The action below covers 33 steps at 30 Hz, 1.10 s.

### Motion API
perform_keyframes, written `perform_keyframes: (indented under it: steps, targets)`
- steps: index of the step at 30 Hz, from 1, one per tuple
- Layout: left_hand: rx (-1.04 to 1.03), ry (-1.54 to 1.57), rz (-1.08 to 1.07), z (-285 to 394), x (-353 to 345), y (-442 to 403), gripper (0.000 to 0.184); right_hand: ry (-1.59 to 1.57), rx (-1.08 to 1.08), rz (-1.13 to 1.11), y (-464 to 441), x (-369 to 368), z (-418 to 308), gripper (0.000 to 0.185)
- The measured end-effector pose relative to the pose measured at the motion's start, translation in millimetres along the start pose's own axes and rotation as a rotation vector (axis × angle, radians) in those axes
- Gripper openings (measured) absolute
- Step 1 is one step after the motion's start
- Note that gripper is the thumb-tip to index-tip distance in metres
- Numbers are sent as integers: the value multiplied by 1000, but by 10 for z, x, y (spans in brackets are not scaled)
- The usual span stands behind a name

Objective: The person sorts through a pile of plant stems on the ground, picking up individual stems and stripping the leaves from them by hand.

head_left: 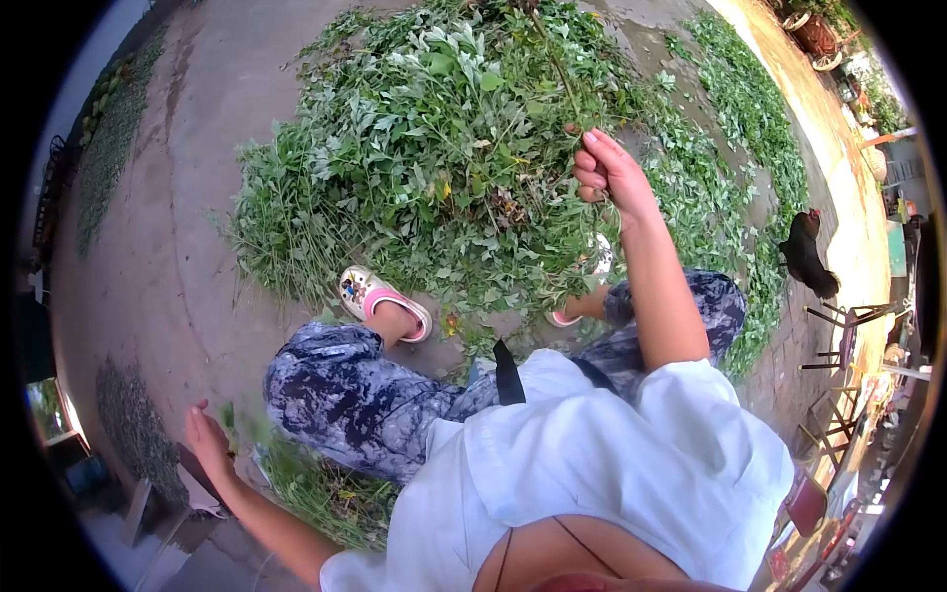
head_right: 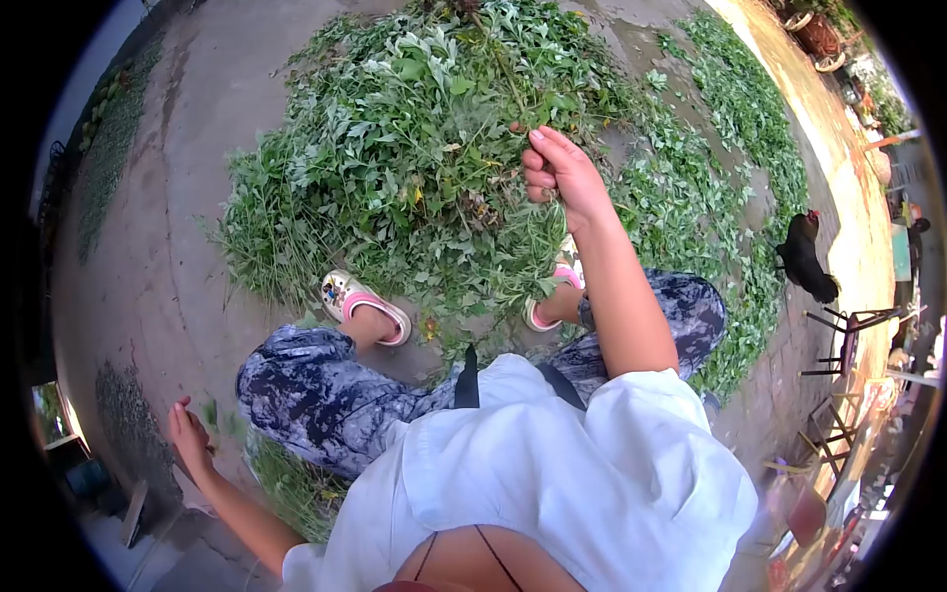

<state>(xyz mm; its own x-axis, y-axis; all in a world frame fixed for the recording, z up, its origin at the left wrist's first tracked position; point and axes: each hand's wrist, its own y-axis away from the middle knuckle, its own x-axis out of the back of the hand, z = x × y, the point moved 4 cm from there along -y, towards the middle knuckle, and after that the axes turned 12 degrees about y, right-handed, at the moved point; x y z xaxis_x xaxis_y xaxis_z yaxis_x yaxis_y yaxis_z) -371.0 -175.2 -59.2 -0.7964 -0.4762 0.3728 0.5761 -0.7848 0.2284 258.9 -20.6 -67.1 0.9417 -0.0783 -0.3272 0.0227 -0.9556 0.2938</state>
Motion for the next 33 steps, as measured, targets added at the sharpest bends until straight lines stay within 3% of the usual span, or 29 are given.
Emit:
perform_keyframes:
  steps: [1,3,6,7,8,10,13,16,18,20,24,26,27,31,33]
  targets:
    - [184,-315,-128,-484,396,-28,33,-72,6,11,-31,45,3,11]
    - [-168,-1421,-200,-1465,993,-7,38,-148,19,27,-100,126,-10,11]
    - [180,-1317,-37,-148,-126,483,44,-263,57,-19,-218,206,-34,19]
    - [-166,-1154,-65,4,-379,432,44,-328,48,4,-256,261,-34,13]
    - [-371,-1046,-88,359,-823,538,39,-394,38,25,-298,320,-37,9]
    - [-611,-705,-343,811,-1656,768,34,-550,-17,5,-380,473,-15,21]
    - [-743,-593,-871,1021,-2685,1136,49,-660,-5,9,-419,612,-44,22]
    - [-779,-329,-1003,959,-3384,1307,60,-770,-43,-56,-437,707,-37,20]
    - [-770,-222,-1023,1035,-3741,1466,63,-721,-32,21,-392,633,-37,19]
    - [-388,197,-1073,1118,-4001,1590,54,-714,-46,-17,-381,548,24,18]
    - [-490,66,-1256,1093,-4248,1688,35,-716,-67,-13,-385,492,157,16]
    - [-503,62,-1095,1070,-4211,1624,19,-766,-73,16,-392,564,221,15]
    - [-524,143,-1030,1077,-4154,1591,20,-762,-64,39,-392,618,243,15]
    - [-281,102,-1006,800,-3884,1291,19,-814,-73,142,-345,958,297,16]
    - [-44,58,-982,624,-3741,1205,20,-818,-73,179,-289,1173,317,17]
